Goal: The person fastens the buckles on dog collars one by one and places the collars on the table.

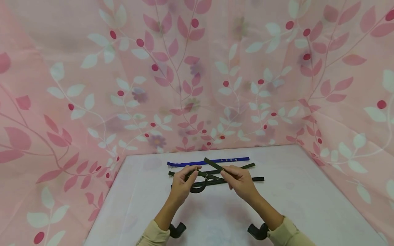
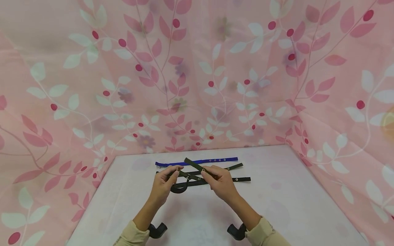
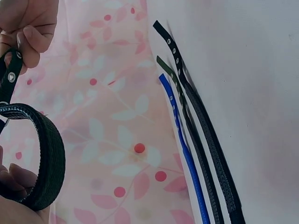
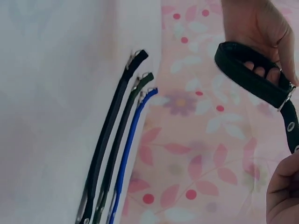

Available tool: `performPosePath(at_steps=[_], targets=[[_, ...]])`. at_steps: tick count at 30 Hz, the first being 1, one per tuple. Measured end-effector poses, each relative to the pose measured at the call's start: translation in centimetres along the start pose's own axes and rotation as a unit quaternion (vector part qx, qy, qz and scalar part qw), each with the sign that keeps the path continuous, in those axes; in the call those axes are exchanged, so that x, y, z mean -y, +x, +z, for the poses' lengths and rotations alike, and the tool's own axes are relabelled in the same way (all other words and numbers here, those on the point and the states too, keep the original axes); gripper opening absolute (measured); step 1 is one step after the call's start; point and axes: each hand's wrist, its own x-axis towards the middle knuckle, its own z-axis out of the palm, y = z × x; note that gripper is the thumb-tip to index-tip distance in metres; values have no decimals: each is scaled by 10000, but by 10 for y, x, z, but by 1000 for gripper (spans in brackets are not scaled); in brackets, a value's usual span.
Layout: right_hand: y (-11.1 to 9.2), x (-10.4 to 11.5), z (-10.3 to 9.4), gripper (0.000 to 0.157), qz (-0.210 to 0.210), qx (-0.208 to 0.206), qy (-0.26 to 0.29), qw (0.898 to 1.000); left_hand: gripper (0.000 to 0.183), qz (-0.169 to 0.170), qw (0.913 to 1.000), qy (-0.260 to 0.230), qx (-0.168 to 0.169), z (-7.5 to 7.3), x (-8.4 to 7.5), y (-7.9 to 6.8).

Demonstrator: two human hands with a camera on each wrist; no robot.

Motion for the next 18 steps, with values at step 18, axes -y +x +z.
performPosePath(at_steps=[18], targets=[[-2,-2,6,18,687,755,-705,9923,25,-103,9998,71,124,-2,0,-2]])
